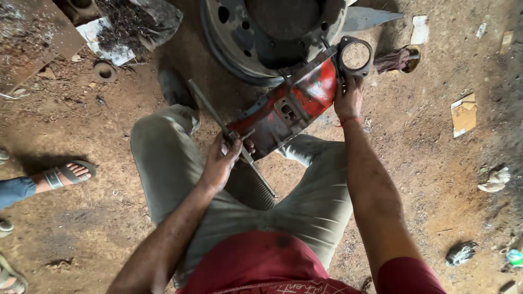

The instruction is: The person is working on a brake drum, using a metal rod to adjust or clean internal components. The person repeatedly inserts and removes the rod while holding the drum steady.

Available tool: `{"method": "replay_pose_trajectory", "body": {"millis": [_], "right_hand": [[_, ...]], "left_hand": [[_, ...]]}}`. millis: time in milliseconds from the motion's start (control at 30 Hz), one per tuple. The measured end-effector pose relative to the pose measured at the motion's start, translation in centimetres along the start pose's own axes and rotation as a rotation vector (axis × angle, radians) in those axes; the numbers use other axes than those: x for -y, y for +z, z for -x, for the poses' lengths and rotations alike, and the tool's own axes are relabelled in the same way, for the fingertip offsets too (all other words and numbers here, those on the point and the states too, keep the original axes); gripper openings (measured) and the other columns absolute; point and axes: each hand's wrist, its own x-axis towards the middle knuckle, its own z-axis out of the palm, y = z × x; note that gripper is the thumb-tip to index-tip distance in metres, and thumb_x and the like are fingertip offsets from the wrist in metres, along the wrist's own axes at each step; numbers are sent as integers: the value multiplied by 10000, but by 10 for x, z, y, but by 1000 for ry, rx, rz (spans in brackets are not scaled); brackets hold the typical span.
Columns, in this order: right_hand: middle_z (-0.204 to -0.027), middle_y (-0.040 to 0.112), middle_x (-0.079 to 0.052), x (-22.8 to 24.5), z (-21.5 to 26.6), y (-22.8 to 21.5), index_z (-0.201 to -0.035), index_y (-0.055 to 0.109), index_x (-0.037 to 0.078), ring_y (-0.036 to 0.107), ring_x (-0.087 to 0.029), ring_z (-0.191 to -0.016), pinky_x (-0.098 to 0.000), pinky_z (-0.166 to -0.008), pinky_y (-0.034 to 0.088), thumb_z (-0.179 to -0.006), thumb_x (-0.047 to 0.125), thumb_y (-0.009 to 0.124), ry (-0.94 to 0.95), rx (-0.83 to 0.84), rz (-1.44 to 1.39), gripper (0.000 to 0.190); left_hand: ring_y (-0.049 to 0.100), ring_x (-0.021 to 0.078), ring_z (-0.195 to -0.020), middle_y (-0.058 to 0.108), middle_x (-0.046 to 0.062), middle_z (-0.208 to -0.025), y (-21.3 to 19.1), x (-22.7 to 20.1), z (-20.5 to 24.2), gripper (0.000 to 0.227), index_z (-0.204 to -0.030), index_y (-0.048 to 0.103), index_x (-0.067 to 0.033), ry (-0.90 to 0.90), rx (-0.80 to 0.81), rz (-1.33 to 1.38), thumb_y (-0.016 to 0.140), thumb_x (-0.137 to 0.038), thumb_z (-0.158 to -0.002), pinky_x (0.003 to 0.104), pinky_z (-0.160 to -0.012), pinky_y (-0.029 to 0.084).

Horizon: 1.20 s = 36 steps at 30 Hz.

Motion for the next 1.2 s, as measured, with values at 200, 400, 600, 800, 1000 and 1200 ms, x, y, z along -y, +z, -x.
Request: {"method": "replay_pose_trajectory", "body": {"millis": [200, 400, 600, 800, 1000, 1200], "right_hand": [[-1227, 580, -187, -1, -4, 4, -1369, 661, 48, 527, -387, -1169, -494, -1048, 418, -1018, 103, 627, -67, 25, 148, 357], [-1288, 596, -180, -2, -3, -2, -1388, 635, 35, 567, -379, -1204, -469, -1048, 469, -1010, 35, 616, -92, 33, 39, 379], [-1343, 600, -184, 26, -4, -19, -1362, 617, 26, 644, -343, -1184, -434, -1012, 528, -1010, 65, 633, -25, -20, -138, 355], [-1473, 574, -169, 118, 65, -51, -1529, 498, 28, 592, -373, -1375, -465, -1179, 499, -1066, 103, 589, -354, -31, -182, 477], [-1555, 329, -279, 178, 122, -57, -1478, 527, 138, 342, -476, -1425, -597, -1112, 270, -963, 450, 651, -369, 149, 451, 615], [-1474, 507, -266, 178, 151, -92, -1483, 504, -1, 541, -425, -1220, -463, -1019, 442, -1084, 269, 631, -60, -25, 16, 498]], "left_hand": [[697, 217, -960, 709, 104, -1041, 0, -6, -7, 294, -1237, 528, -58, -70, 8, 92, 615, -253, -1035, 360, -805, 581], [692, 226, -989, 694, 104, -1062, 4, -5, -5, 297, -1232, 511, -49, -75, 28, 50, 621, -269, -1064, 369, -860, 570], [679, 205, -966, 693, 95, -1041, 8, -2, -3, 245, -1206, 536, -53, -44, 37, 25, 610, -239, -1064, 357, -840, 556], [690, 200, -942, 698, 95, -1019, 9, 3, -2, 227, -1179, 525, -58, -47, 4, 62, 613, -224, -1053, 356, -815, 575], [705, 202, -916, 700, 86, -999, 6, 11, -3, 234, -1184, 542, -57, -58, -10, 82, 609, -220, -1031, 354, -809, 587], [705, 208, -906, 697, 99, -987, 0, 15, -3, 230, -1168, 549, -23, 106, 35, 51, 635, -199, -1047, 353, -824, 586]]}}
